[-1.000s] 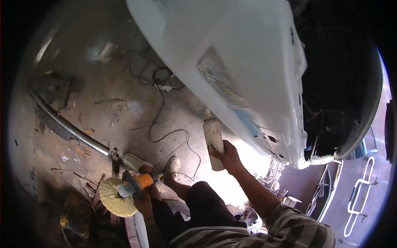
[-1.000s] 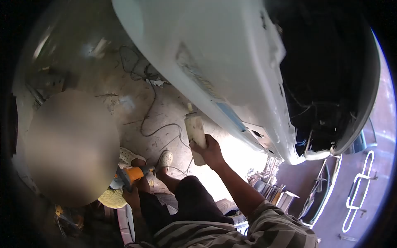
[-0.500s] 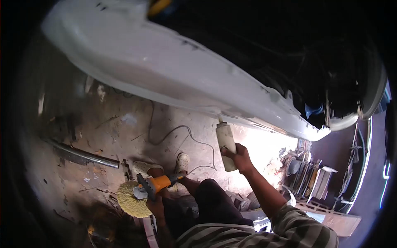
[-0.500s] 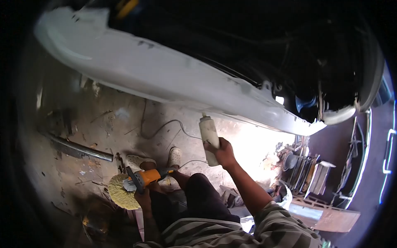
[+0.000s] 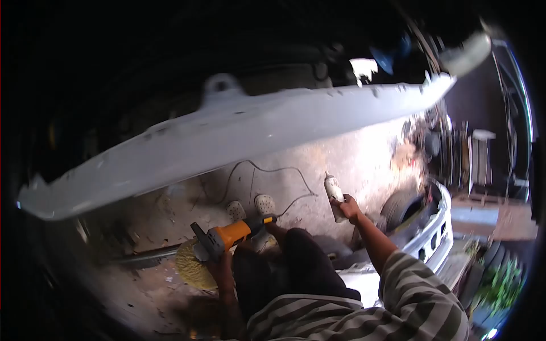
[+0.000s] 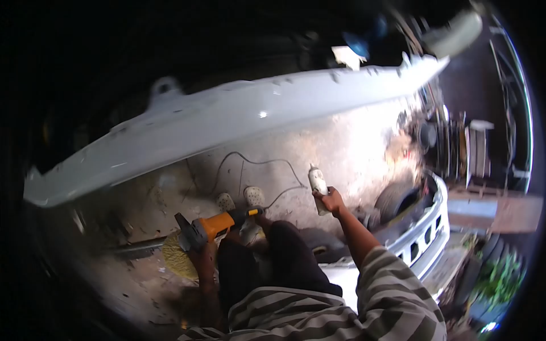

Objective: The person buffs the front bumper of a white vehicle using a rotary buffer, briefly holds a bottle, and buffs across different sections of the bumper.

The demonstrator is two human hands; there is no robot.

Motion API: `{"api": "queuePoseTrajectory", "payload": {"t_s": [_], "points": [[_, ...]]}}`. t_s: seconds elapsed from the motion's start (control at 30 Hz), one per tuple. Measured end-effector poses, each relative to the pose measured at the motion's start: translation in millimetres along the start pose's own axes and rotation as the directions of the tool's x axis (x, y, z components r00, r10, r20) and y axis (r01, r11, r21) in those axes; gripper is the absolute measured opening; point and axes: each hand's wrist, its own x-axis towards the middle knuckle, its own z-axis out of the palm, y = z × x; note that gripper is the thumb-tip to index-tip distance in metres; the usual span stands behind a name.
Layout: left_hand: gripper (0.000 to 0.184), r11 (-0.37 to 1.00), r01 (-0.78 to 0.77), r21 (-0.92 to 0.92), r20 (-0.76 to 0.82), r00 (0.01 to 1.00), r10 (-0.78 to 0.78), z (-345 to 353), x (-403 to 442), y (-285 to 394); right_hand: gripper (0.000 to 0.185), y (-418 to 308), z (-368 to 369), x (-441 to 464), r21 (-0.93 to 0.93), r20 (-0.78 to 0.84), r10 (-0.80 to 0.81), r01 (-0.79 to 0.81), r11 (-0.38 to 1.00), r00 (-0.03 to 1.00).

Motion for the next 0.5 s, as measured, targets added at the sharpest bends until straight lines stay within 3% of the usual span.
{"api": "queuePoseTrajectory", "payload": {"t_s": [0.03,0.07,0.17,0.23,0.3,0.33,0.37,0.43,0.5], "points": [[0.036,0.998,0.028,0.047,0.014,0.999,-0.029,1,5,24,0.062,27,-1,1,-0.025,0.0,0.139,-0.139,0.99,0.99],[0.016,0.993,0.089,-0.078,-0.1,0.99,-0.097,12,1,46,0.062,50,1,5,-0.05,0.003,0.267,-0.267,0.962,0.964],[0.016,0.989,0.147,-0.028,0.034,0.989,-0.146,13,7,100,0.061,121,24,1,0.04,-0.041,0.392,-0.39,0.92,0.919],[0.017,0.988,0.157,-0.005,0.05,0.986,-0.156,15,13,116,0.066,172,50,9,0.142,-0.024,0.436,-0.429,0.892,0.9],[0.018,0.986,0.167,0.006,0.049,0.985,-0.167,15,23,133,0.068,213,84,20,0.286,-0.085,0.404,-0.367,0.885,0.911],[0.02,0.992,0.116,0.054,0.18,0.976,-0.124,13,29,142,0.071,228,98,23,0.356,-0.031,0.376,-0.342,0.87,0.926],[0.022,0.994,0.059,0.094,0.303,0.949,-0.084,11,35,146,0.072,241,115,29,0.365,-0.071,0.425,-0.373,0.853,0.903],[0.028,0.996,0.057,0.062,0.27,0.96,-0.072,13,43,151,0.073,236,131,29,0.327,-0.076,0.459,-0.412,0.85,0.885],[0.028,0.963,0.269,-0.027,0.283,0.926,-0.251,19,43,173,0.074,235,147,35,0.344,-0.101,0.504,-0.445,0.827,0.858]]}}
